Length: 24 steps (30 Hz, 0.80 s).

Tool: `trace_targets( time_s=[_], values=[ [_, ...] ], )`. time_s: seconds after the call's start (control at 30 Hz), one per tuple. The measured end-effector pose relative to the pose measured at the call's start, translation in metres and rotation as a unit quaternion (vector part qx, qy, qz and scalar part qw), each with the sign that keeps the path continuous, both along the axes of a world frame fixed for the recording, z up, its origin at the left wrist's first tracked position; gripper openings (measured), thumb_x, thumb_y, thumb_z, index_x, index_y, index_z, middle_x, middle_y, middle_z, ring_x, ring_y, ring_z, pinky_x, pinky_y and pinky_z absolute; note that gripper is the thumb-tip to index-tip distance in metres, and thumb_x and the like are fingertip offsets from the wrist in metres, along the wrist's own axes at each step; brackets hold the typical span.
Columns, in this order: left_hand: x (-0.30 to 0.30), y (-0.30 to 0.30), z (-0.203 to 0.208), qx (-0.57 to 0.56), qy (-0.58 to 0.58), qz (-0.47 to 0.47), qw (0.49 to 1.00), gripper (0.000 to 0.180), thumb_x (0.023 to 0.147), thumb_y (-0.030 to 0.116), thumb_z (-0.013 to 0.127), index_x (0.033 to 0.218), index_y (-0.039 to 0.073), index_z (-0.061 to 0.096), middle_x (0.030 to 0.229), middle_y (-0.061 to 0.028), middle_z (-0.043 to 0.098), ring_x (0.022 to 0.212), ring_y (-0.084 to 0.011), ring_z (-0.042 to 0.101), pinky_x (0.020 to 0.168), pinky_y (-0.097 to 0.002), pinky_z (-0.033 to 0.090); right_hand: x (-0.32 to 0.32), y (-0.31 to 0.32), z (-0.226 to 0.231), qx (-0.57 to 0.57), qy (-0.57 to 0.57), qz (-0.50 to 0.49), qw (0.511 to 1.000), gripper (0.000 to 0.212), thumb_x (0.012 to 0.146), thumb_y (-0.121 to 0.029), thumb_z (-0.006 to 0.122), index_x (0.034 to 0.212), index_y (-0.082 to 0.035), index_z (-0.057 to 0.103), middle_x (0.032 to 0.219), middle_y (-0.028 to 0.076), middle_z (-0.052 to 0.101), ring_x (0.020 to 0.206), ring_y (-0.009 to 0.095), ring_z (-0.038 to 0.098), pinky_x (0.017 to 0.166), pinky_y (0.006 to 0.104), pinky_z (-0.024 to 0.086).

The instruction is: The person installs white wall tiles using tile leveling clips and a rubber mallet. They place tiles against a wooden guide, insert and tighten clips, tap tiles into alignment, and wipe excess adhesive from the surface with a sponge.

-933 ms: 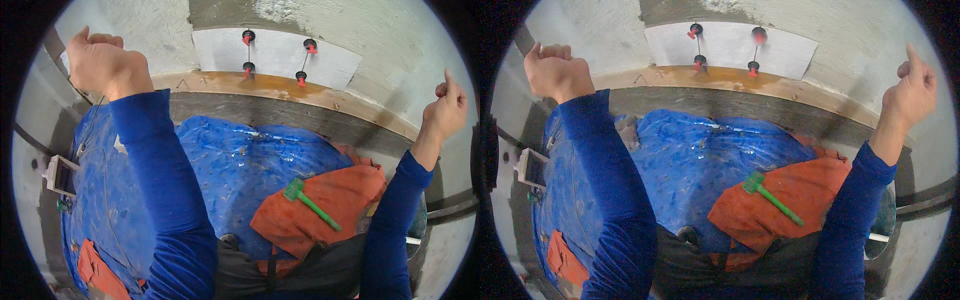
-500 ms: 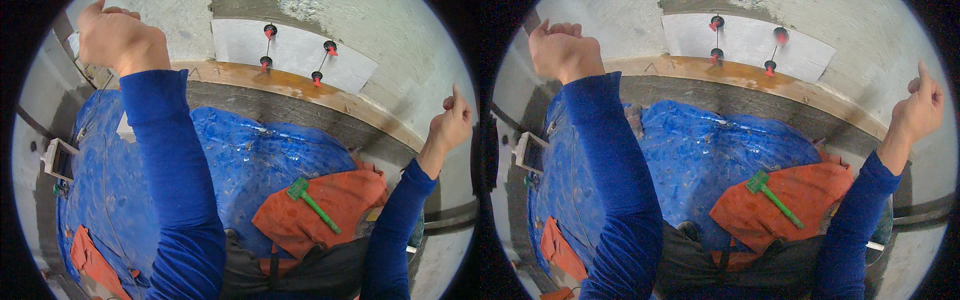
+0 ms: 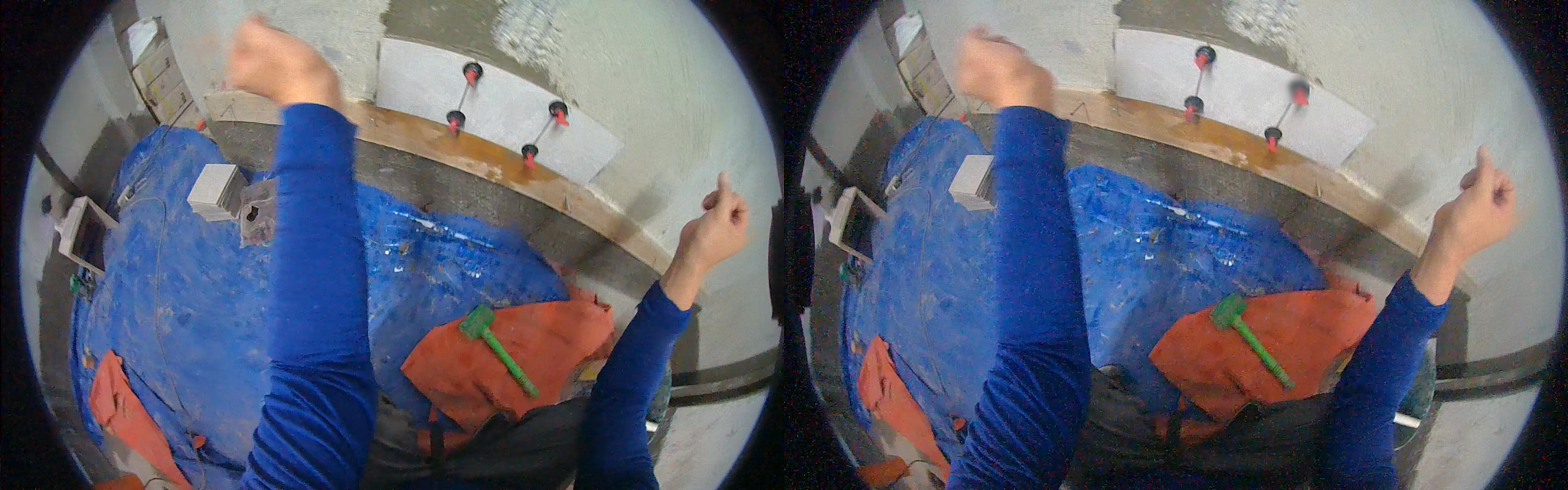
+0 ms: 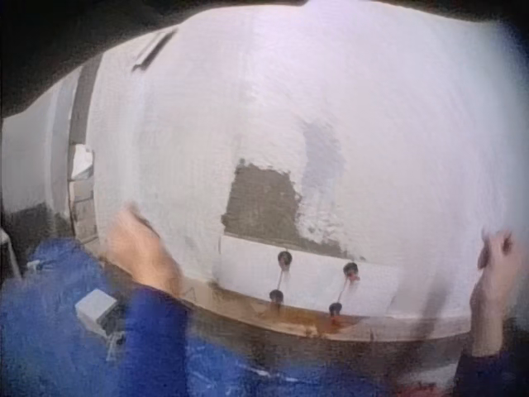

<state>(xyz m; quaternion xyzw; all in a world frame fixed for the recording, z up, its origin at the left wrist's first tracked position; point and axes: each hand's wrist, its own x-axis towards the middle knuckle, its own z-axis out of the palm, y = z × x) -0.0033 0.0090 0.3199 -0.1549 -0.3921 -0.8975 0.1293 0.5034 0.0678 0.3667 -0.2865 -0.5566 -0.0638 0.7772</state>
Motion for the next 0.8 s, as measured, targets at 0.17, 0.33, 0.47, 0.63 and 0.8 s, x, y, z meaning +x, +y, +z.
trace_targets(
  time_s=[0.17,0.33,0.47,0.63,0.8],
  values=[
    [0.068,0.074,-0.102,-0.108,-0.2,-0.138,0.964,0.047,0.102,0.033,0.051,0.097,-0.012,0.063,0.1,-0.0306,0.066,0.094,-0.0411,0.063,0.086,-0.0504,0.046,-0.022,0.03,-0.048,-0.135,-0.042,-0.001,0.99,0.019,0.091,-0.013,0.075,0.087,-0.006,0.058,0.072,0.0,0.055,0.066,0.009,0.051,0.061,0.0255,0.041],
    [0.111,0.098,-0.157,-0.158,-0.295,-0.282,0.899,0.053,0.104,0.041,0.054,0.116,-0.011,0.057,0.115,-0.0287,0.064,0.106,-0.0392,0.062,0.093,-0.0476,0.049,-0.005,0.055,-0.094,-0.3,-0.064,-0.027,0.951,0.042,0.096,-0.024,0.069,0.131,-0.001,0.058,0.119,0.01,0.062,0.102,0.017,0.061,0.081,0.0312,0.05],
    [0.11,0.104,-0.169,-0.18,-0.334,-0.332,0.863,0.054,0.102,0.044,0.06,0.111,-0.009,0.057,0.112,-0.0266,0.064,0.105,-0.0364,0.063,0.092,-0.0464,0.05,0.011,0.07,-0.108,-0.419,-0.053,-0.021,0.906,0.06,0.098,-0.028,0.066,0.148,-0.001,0.048,0.145,0.017,0.053,0.123,0.025,0.056,0.096,0.0396,0.049],
    [0.103,0.12,-0.18,-0.119,-0.361,-0.367,0.849,0.058,0.1,0.048,0.062,0.111,-0.009,0.057,0.112,-0.024,0.064,0.103,-0.0329,0.062,0.09,-0.0445,0.05,0.002,0.082,-0.111,-0.479,-0.078,-0.007,0.874,0.065,0.097,-0.027,0.064,0.153,-0.002,0.042,0.151,0.019,0.048,0.131,0.03,0.053,0.103,0.0437,0.044],
    [0.102,0.134,-0.196,-0.11,-0.377,-0.385,0.835,0.06,0.1,0.049,0.062,0.113,-0.01,0.058,0.112,-0.0242,0.064,0.103,-0.0331,0.063,0.09,-0.0441,0.05,-0.016,0.082,-0.116,-0.491,-0.083,-0.02,0.867,0.066,0.095,-0.023,0.064,0.153,-0.002,0.041,0.149,0.018,0.052,0.134,0.031,0.051,0.107,0.0458,0.042]
  ],
)
